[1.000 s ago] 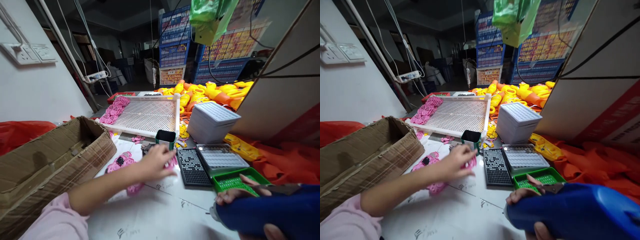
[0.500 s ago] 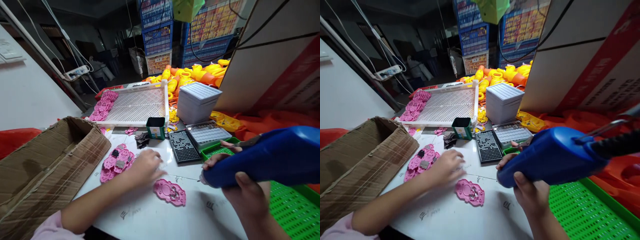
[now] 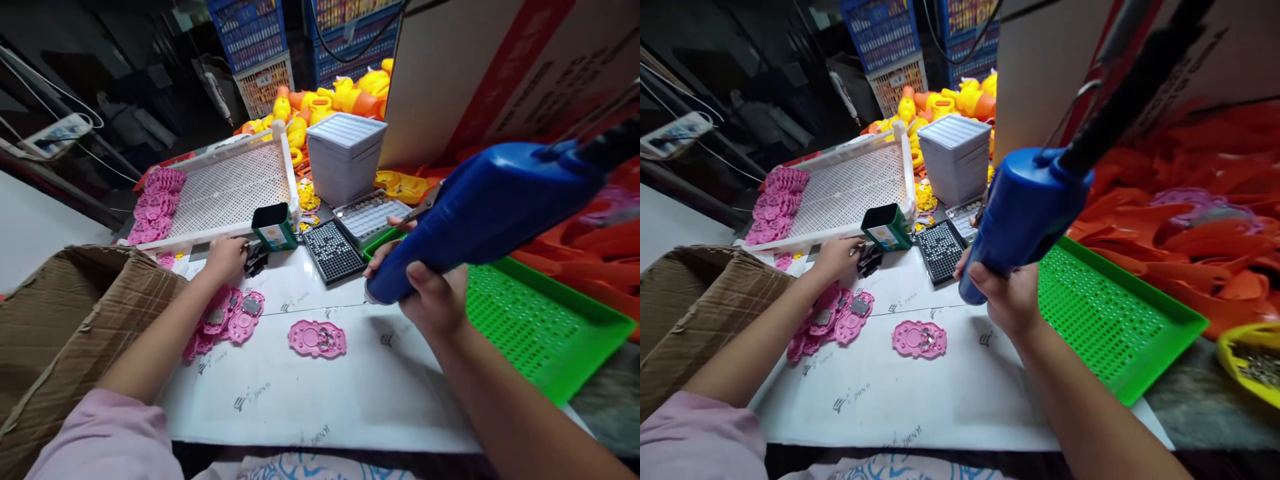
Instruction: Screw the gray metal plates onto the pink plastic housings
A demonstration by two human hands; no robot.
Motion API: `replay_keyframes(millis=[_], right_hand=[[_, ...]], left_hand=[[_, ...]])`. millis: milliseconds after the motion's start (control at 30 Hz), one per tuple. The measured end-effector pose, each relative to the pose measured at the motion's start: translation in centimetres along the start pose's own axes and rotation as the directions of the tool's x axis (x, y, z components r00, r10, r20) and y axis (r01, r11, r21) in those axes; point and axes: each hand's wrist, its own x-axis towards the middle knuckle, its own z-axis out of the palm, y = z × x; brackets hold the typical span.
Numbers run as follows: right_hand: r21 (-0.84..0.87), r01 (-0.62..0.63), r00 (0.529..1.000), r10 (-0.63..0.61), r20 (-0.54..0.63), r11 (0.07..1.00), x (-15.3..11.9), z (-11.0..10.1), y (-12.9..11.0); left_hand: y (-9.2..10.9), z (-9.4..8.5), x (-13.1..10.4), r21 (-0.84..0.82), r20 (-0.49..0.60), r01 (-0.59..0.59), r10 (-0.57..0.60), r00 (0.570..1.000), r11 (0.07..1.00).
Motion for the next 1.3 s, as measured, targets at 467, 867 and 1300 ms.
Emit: replay_keyframes(millis=[467, 867, 1300], right_hand=[[-0.012, 0.004, 1.0, -0.003, 0.016, 1.0, 0.1, 0.1, -0.3], [-0.035, 0.041, 0.999, -0.04, 0.02, 0.999, 0.0, 0.1, 0.0], [-0.052, 0.04, 0.999, -0.038, 0.037, 0.998, -0.1, -0.2, 0.1]], left_hand=[[4.1, -0.9, -8.8, -0.686, 0.093, 0.005, 0.081, 0.992, 0.728], [10.4, 1.6, -11.5, -0.721, 0.312, -0.12, 0.473, 0.824, 0.683], [9.1, 3.3, -12.2, -0.456, -0.182, -0.715, 0.73, 0.658, 0.53]])
